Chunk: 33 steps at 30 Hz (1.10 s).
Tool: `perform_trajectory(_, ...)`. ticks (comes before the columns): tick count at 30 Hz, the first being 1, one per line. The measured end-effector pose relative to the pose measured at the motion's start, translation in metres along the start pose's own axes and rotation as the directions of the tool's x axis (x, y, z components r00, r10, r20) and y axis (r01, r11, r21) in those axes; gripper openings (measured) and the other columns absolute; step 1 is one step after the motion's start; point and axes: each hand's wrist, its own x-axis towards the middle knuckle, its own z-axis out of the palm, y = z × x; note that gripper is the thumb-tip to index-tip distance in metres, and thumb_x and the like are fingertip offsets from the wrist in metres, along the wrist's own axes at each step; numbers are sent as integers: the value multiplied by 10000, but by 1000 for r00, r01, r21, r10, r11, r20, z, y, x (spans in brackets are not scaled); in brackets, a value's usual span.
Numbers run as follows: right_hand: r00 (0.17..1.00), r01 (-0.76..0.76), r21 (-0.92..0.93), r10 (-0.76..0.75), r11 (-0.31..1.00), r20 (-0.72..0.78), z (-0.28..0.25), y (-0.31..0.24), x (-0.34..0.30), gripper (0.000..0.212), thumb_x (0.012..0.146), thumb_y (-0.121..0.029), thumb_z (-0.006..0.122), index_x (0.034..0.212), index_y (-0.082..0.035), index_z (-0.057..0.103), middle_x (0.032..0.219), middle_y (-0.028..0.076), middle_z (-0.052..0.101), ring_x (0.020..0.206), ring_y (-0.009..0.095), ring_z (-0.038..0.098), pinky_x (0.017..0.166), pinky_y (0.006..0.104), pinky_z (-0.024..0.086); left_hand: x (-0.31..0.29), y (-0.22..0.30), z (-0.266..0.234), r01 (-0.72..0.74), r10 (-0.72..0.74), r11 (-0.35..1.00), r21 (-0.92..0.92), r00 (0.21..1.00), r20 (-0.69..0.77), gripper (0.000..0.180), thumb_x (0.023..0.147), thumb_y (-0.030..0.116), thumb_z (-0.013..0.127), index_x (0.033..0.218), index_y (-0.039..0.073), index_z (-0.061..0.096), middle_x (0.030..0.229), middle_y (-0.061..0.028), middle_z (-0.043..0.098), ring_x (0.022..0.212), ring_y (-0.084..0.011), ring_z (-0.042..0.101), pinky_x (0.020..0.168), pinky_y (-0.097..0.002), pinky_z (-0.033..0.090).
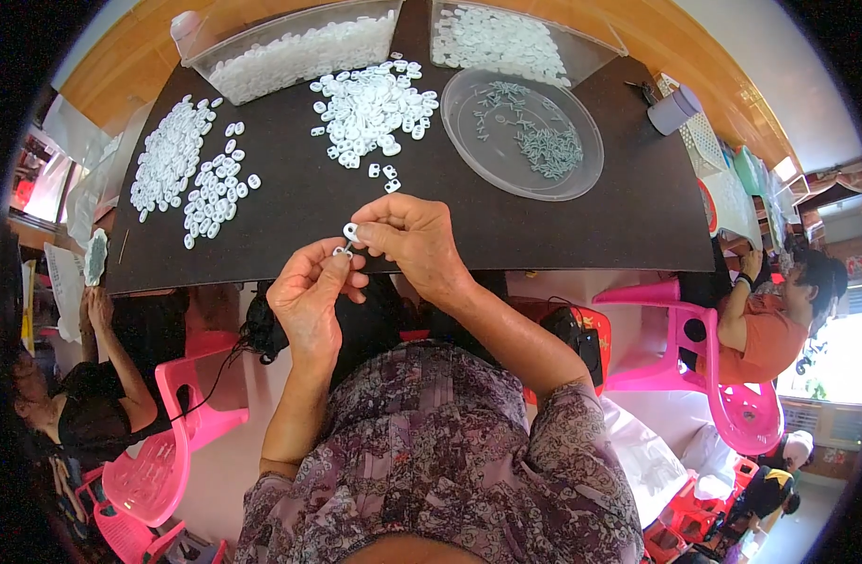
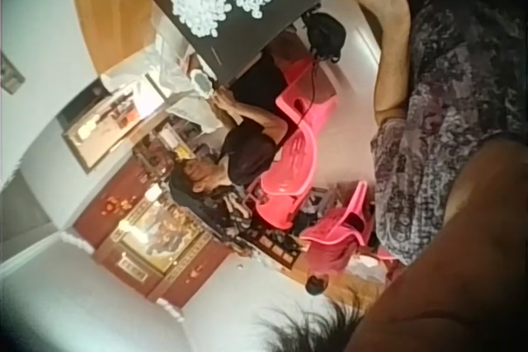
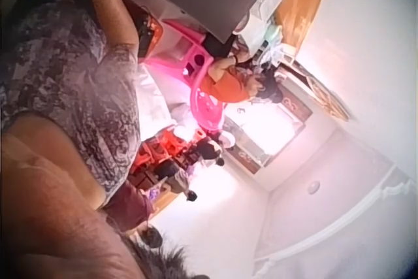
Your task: The recorder is assembling small white plastic components by manually inserting tiny grey pieces into them.
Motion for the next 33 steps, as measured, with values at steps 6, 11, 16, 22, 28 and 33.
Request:
perform_trajectory(6,999,40,17,-40,999,5,2,0,-4,132,812,-74,651,922,-1,647,778,27,652,648,47,550,552,171,416,-1,-3,0,6,-6,1000,14,1000,-1,152,865,10,558,984,-80,588,781,-121,649,592,-125,604,481,-218,481)
perform_trajectory(11,999,51,4,-51,999,0,4,0,-7,115,823,-42,631,924,13,639,794,35,652,672,46,557,592,178,445,-2,-4,0,-4,4,999,31,1000,-6,144,867,7,556,976,-80,588,775,-112,646,594,-121,602,482,-214,480)
perform_trajectory(16,997,75,-14,-75,997,-10,6,5,-10,112,830,-8,609,933,32,629,820,57,651,708,68,580,642,200,476,-4,-3,2,3,-3,999,35,1000,-14,141,868,3,554,978,-77,589,777,-109,646,597,-119,600,484,-207,475)
perform_trajectory(22,971,219,-247,-236,944,-41,8,7,-14,101,828,5,601,919,24,640,819,40,640,746,74,588,657,209,480,-4,-7,2,-23,23,999,36,1000,2,145,869,4,556,987,-74,590,775,-99,639,607,-115,599,489,-206,475)
perform_trajectory(28,933,342,-388,-358,856,33,5,10,-16,111,805,29,593,903,20,645,803,44,610,722,90,586,637,211,477,-5,-7,5,-49,49,999,-14,999,11,182,867,10,566,1032,-68,576,785,-95,634,625,-126,603,504,-218,485)
perform_trajectory(33,935,335,-414,-353,846,36,4,8,-17,130,804,33,584,916,15,646,806,59,599,725,104,580,628,232,471,-4,-9,5,-48,50,997,-56,998,36,228,871,-9,558,1097,-42,561,794,-67,615,652,-86,583,532,-187,466)
